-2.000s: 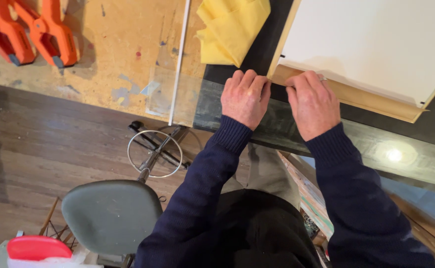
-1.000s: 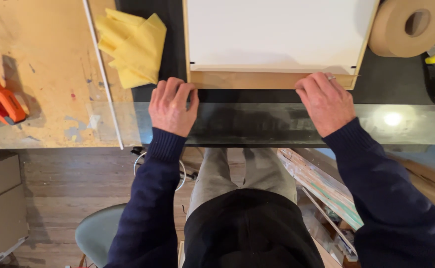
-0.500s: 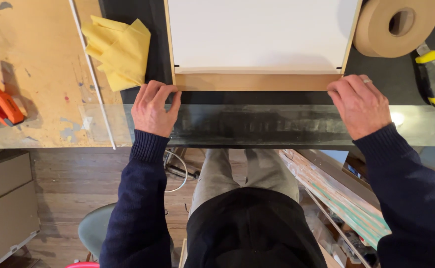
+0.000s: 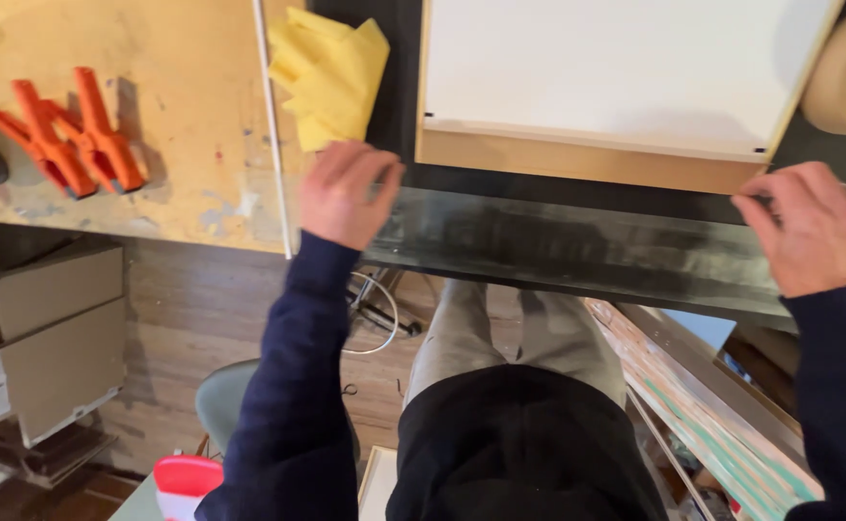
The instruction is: Apply kraft tape to the back of an art frame and use a brush to apply a finish or adhesive.
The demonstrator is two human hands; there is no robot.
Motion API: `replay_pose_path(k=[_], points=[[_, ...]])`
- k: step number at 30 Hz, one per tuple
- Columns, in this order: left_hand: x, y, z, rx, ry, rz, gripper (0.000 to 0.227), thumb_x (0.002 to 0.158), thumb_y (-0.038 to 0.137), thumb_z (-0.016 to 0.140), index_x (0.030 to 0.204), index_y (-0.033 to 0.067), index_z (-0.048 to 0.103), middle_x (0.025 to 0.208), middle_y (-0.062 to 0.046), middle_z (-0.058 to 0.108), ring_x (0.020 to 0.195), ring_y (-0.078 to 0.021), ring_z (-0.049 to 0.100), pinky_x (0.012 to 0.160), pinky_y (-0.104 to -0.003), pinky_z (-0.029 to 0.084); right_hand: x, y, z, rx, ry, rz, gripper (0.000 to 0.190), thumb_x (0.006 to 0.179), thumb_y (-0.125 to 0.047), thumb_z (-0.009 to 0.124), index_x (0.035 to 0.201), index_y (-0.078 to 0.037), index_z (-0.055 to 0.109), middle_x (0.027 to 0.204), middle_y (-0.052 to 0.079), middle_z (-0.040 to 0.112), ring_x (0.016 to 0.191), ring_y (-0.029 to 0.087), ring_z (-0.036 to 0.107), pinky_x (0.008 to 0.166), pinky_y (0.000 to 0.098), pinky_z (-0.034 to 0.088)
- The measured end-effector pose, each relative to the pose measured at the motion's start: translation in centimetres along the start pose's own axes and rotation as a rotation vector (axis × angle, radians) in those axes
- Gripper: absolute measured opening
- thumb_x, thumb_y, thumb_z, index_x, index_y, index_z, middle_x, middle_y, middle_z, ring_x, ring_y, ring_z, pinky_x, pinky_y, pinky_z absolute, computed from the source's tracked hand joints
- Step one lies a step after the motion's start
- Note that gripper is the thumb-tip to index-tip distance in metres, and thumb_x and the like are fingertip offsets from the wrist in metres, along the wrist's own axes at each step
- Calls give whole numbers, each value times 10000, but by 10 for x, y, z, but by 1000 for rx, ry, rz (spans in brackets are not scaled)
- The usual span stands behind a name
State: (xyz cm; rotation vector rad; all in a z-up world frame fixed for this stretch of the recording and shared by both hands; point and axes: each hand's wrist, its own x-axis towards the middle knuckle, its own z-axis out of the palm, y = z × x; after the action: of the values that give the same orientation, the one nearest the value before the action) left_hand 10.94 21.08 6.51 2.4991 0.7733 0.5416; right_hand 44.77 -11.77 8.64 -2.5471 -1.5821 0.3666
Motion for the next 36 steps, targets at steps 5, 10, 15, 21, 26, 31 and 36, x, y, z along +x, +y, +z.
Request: replay_pose_path(k=[5,10,15,21,26,31,36], points=[[-1,8,24,46,-138,18,108,890,99,774,942,100,679,901,-34,598,864,-243,617,757,-389,525,-6,14,8,126,-102,115,201,1143,-241,772,1044,-99,669,1023,37,601,899,188,677,802,333,549],[6,3,34,33,-192,18,144,871,76,744,918,100,611,899,-36,589,865,-257,614,746,-387,527,5,-6,-6,-50,-79,16,139,1028,-178,805,992,-100,696,991,58,626,908,262,662,751,385,543],[13,0,31,34,-215,60,147,854,94,739,894,105,598,907,-34,583,874,-255,609,738,-383,534,2,-8,12,-113,-47,-33,182,1032,-192,801,1030,-105,641,1037,57,596,1080,281,644,843,374,550],[10,-6,37,40,-267,36,148,887,91,745,889,104,597,910,-21,577,881,-240,606,735,-375,536,15,-34,35,-68,-9,-78,197,1069,-206,777,988,-136,611,1025,15,588,1025,233,620,895,336,555],[12,-10,36,-17,-249,36,143,851,100,742,872,110,601,913,-26,577,901,-249,605,735,-393,536,57,-122,39,13,-28,-91,142,1037,-212,779,1034,-140,656,1043,31,620,972,245,656,776,382,541],[2,-26,24,-106,-196,-29,146,870,120,755,905,103,614,936,-37,578,942,-263,612,742,-413,534,95,-200,61,33,-15,-203,152,968,-190,760,1038,-132,637,1057,47,596,995,269,653,753,405,548],[-12,-64,-4,-16,85,-320,290,908,120,805,1158,123,658,1147,-46,610,1117,-268,632,910,-398,549,119,-252,77,115,25,-291,174,913,-133,754,1022,-102,623,1042,56,580,1020,276,637,806,413,574]])
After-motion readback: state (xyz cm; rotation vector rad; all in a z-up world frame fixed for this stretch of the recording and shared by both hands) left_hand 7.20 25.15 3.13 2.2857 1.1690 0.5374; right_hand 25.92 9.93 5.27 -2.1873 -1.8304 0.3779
